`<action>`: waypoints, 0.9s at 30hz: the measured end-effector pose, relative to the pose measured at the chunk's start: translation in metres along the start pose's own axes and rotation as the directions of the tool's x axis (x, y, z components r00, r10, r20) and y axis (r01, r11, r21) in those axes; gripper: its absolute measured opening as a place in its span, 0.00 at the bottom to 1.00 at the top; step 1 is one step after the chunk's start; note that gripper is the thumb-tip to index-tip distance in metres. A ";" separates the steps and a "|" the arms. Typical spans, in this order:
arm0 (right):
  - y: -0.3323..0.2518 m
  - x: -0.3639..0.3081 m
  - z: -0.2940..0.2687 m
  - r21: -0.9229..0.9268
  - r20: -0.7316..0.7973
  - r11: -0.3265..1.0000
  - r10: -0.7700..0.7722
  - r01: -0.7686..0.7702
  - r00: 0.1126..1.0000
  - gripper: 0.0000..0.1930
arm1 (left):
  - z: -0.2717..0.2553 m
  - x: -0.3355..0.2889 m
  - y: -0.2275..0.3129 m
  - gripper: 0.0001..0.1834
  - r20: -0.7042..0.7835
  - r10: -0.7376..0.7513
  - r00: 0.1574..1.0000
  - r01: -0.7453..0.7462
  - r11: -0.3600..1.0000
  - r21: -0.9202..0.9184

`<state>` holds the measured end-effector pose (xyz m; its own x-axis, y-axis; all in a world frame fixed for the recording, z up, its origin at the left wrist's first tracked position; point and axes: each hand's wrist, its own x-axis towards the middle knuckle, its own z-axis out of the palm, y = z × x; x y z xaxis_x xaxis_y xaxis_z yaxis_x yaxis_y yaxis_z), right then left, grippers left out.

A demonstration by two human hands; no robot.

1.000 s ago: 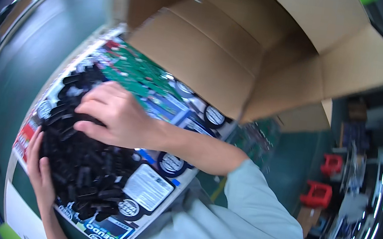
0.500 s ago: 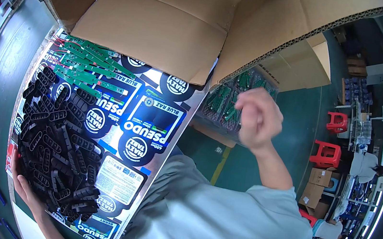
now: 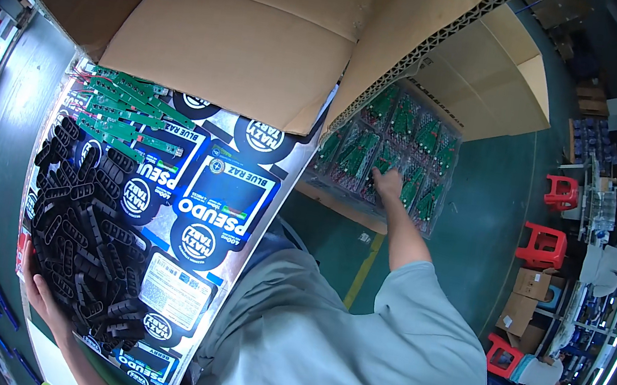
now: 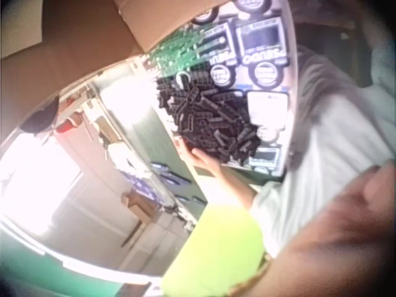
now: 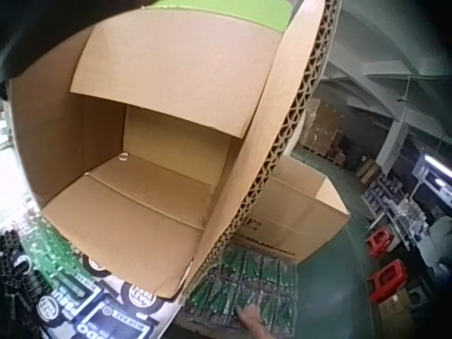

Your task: The person assembles small electronic devices by inserting green circuit boards into blue plastic housings. They repeatedly pick up a housing, insert a board, and place the assembled unit on a nearby table. The person also retrieves additional circuit boards from a large cardboard box and places them on the work surface.

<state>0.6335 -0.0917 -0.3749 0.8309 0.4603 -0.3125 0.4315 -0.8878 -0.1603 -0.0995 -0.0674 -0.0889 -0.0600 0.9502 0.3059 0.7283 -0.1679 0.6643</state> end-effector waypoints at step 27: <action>-0.014 0.018 0.008 0.614 0.097 0.765 0.173 -0.196 0.980 0.25 | -0.003 -0.005 -0.005 0.34 -0.011 -0.025 1.000 0.026 0.997 0.071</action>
<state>0.6395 -0.0714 -0.3863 0.8549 0.2970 -0.4253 -0.0488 -0.7701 -0.6360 -0.1048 -0.0715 -0.0918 -0.0858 0.9510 0.2971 0.7732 -0.1245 0.6218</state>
